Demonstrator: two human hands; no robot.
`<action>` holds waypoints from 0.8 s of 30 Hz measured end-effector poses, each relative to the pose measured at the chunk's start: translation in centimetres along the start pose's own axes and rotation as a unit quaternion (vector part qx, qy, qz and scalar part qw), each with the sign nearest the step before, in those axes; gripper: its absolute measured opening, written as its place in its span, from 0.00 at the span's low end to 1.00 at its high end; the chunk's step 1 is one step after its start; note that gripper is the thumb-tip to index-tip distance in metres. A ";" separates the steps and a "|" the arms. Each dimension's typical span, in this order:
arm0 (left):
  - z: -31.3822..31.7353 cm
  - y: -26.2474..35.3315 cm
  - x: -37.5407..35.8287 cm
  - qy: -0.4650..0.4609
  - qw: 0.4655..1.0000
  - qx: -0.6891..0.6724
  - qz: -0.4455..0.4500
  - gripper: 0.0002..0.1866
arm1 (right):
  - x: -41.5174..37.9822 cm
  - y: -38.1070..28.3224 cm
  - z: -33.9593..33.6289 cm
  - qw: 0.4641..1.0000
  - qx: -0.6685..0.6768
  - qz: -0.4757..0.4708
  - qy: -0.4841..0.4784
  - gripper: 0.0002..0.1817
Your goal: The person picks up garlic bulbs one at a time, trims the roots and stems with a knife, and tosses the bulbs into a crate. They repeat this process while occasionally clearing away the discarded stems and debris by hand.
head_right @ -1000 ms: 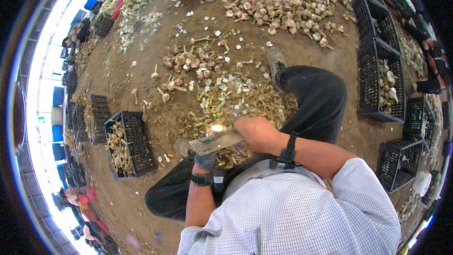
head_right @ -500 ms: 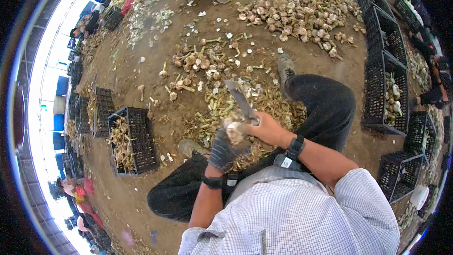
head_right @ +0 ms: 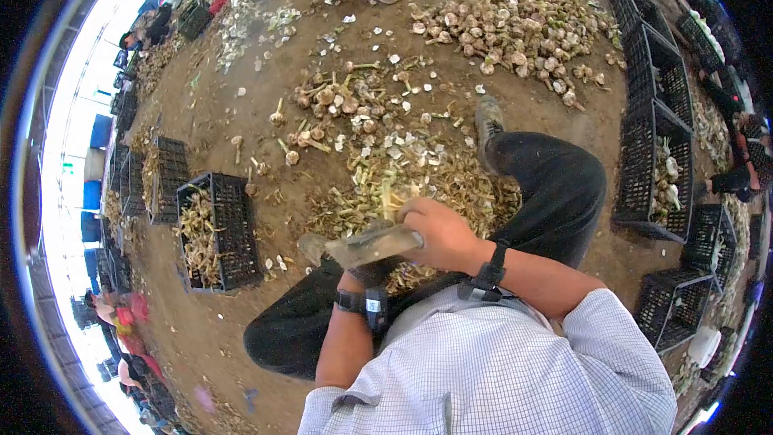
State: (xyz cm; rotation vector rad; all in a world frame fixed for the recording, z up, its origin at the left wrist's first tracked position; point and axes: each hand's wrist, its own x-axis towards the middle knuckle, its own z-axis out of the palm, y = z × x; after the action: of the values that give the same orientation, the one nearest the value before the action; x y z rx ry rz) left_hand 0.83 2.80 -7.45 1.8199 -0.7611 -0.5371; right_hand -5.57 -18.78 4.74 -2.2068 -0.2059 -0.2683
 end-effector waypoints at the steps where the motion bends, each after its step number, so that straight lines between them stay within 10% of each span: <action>1: -0.6 1.1 0.4 -0.012 1.000 0.025 0.003 0.16 | -0.1 0.1 -0.2 1.000 0.001 0.006 0.020 0.15; 3: -1.6 5.6 1.4 -0.063 0.994 0.028 -0.081 0.17 | -0.7 1.1 -0.6 0.993 0.023 0.108 -0.033 0.12; 4: -1.1 3.1 1.0 -0.064 0.960 -0.214 -0.168 0.18 | -0.8 1.6 -0.8 0.985 0.032 0.158 -0.059 0.11; 7: -1.9 4.0 1.2 -0.047 0.711 -0.621 -0.325 0.23 | -1.1 2.3 -1.1 0.988 0.014 0.142 -0.057 0.10; 9: -1.6 4.7 1.1 -0.025 0.808 -0.521 -0.273 0.23 | -0.8 1.7 -1.1 0.991 -0.006 0.114 -0.072 0.11; 12: -3.3 3.9 -1.0 -0.044 0.704 -0.639 -0.306 0.23 | -1.1 5.4 0.3 0.953 -0.120 0.194 -0.200 0.12; 15: -4.1 3.6 -1.0 0.017 0.794 -0.542 -0.275 0.21 | -1.4 9.3 1.1 0.940 -0.104 0.274 -0.176 0.16; 16: -3.3 0.6 -1.0 -0.040 0.672 -0.695 -0.253 0.19 | -1.5 9.2 1.1 0.948 -0.046 0.285 -0.135 0.17; 19: -2.0 -0.1 -0.1 -0.116 0.920 -0.306 -0.217 0.27 | 0.0 5.9 0.2 0.917 0.157 0.350 -0.112 0.26; 24: 0.9 3.9 2.7 -0.101 0.960 -0.127 -0.227 0.25 | 0.7 4.5 1.8 0.906 0.247 0.329 -0.098 0.25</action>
State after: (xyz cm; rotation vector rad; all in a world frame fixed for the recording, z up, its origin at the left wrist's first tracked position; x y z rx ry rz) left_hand 1.12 -0.72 -4.16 1.7124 -0.3771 -1.0820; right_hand -3.58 -19.97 0.43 -1.6724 0.3356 0.3496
